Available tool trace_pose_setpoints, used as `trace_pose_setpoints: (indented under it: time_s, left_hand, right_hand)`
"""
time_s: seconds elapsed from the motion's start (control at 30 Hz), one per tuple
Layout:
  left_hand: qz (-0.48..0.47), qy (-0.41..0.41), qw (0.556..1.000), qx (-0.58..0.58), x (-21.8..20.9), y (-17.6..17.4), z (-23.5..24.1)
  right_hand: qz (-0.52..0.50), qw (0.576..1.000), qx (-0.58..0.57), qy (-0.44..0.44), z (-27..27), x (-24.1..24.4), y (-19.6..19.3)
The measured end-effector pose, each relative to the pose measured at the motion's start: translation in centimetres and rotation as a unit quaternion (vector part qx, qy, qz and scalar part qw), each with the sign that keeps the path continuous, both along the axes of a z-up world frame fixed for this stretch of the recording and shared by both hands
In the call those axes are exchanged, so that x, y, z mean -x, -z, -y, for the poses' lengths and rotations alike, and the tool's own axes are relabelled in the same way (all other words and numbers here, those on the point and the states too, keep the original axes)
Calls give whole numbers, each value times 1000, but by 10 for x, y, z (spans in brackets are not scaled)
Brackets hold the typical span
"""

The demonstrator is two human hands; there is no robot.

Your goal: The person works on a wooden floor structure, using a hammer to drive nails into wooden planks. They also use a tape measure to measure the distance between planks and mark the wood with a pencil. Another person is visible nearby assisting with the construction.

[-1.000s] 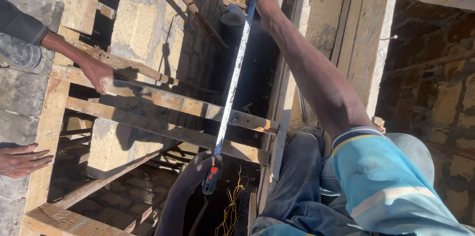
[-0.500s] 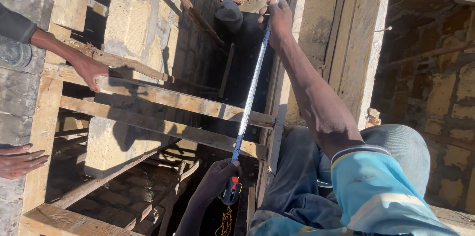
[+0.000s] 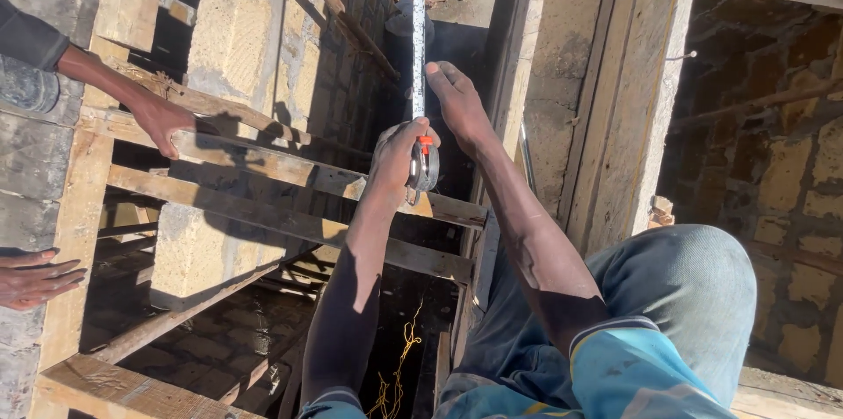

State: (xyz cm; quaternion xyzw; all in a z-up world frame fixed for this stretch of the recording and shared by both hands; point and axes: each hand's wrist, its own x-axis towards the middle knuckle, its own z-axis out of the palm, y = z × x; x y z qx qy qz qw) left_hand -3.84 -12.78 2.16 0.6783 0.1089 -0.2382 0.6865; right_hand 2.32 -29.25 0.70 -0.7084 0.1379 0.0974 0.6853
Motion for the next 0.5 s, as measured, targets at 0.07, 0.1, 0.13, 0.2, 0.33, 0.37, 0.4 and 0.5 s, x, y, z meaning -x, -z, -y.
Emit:
trace_pose_setpoints:
  time_s: [0.07, 0.1, 0.13, 0.2, 0.33, 0.37, 0.4, 0.5]
  left_hand:
    - [8, -10, 1000, -27, -44, -1, 17]
    - [-8, -31, 999, -31, -64, -3, 28]
    - [-21, -53, 998, -35, -88, -7, 38]
    - [4, -66, 997, -29, -119, -25, 53]
    - [-63, -61, 996, -16, -219, -17, 81]
    - [-55, -59, 997, -15, -241, -11, 88]
    - [-39, -40, 998, -20, -263, -6, 94]
    - [-9, -20, 999, -36, -324, 1, 116]
  right_hand:
    - [33, 999, -15, -1, 1, 5, -14]
    - [31, 999, -7, 13, 3, 8, -26]
    - [33, 999, 0, 26, 5, 8, -38]
    - [25, 999, -15, 24, 16, -3, -16]
    - [-10, 997, -77, 18, 31, -3, -16]
    - [-2, 997, -77, 20, 33, 2, -14]
    - [-19, 995, -93, 23, 35, 7, -12]
    - [-35, 990, -131, 36, 45, 18, 5]
